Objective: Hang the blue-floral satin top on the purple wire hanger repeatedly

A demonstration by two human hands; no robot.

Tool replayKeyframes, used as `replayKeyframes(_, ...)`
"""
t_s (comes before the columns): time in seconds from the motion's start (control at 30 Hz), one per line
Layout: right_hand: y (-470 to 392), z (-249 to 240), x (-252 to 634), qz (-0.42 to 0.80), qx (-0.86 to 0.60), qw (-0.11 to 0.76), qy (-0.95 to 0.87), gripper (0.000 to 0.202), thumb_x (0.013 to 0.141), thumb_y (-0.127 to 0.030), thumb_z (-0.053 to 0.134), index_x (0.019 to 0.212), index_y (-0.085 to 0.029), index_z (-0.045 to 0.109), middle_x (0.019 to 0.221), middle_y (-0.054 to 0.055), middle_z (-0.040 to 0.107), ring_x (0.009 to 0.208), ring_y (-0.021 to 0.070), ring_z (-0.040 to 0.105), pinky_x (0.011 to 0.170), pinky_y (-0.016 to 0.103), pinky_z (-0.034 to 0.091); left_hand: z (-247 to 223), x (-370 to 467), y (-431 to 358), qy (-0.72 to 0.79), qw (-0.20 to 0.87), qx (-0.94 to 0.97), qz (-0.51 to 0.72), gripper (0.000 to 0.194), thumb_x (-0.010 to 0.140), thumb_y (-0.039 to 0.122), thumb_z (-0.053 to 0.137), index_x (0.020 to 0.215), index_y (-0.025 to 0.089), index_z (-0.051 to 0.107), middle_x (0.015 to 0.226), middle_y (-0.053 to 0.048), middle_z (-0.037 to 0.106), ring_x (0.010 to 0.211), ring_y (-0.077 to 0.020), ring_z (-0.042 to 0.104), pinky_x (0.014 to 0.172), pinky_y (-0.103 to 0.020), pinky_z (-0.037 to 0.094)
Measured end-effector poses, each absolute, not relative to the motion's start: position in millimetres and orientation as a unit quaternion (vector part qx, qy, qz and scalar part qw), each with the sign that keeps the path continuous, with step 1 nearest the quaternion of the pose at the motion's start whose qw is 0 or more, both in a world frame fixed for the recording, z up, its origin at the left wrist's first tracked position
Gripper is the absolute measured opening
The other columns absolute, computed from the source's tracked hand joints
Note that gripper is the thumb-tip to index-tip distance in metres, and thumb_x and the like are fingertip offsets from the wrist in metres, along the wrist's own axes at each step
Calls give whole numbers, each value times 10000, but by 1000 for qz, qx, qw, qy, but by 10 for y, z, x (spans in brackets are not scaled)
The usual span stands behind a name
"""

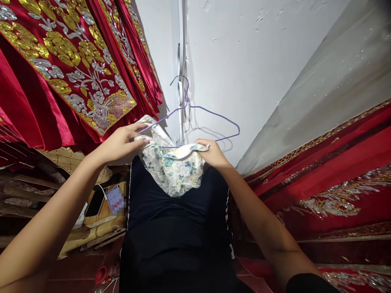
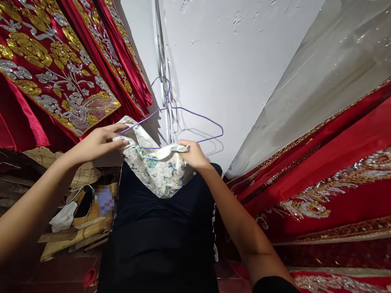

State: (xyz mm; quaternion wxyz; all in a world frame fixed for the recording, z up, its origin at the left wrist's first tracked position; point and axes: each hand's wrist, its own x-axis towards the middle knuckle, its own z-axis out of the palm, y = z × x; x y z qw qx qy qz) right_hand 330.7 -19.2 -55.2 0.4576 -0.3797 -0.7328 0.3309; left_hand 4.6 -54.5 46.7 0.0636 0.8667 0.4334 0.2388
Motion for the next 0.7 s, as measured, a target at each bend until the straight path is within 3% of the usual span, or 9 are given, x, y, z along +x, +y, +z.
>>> replayKeyframes(0.13,-317,-511,3132,348,-367,443,-740,160,768,-189,610,874,-180,729,829,23,707,809,201,657,691,284,459,545,454,-412,445,-1,838,317,220,891,349,602,959,198,747,1257,-79,684,1109,-265,658,979,-403,509)
replayKeyframes(0.23,-360,-466,3236,313,-370,469,-738,263,772,-191,629,1008,-184,747,1027,65,748,1001,248,687,850,335,516,541,594,-264,429,-7,838,338,334,885,268,597,1204,192,659,1091,-82,727,975,-219,679,886,-355,516)
replayKeyframes(0.33,-320,-413,3555,200,-429,548,-690,548,762,-240,683,1305,-180,641,1300,123,671,1164,288,645,991,403,506,543,536,-120,409,11,851,329,298,891,260,582,1151,153,680,1003,-88,741,900,-205,680,834,-321,508)
replayKeyframes(0.43,-189,-336,3947,108,-512,584,-621,818,735,-278,718,1496,-165,439,1334,182,631,1094,303,671,948,453,541,583,439,-41,402,36,857,321,257,894,281,580,1063,141,713,978,-81,746,860,-198,674,808,-308,505)
replayKeyframes(0.6,-97,-124,4287,151,-540,511,-651,610,671,-374,790,1214,-125,667,1090,156,723,993,310,693,919,478,565,625,384,-57,385,51,862,325,277,899,291,560,1082,158,720,1035,-70,733,921,-205,661,853,-320,501)
replayKeyframes(0.7,-252,-27,4268,155,-519,517,-663,668,670,-446,802,1249,-148,654,1069,136,731,973,304,700,883,467,579,618,349,-81,396,8,852,343,293,907,313,539,1082,173,728,1097,-85,697,1007,-224,632,928,-358,490)
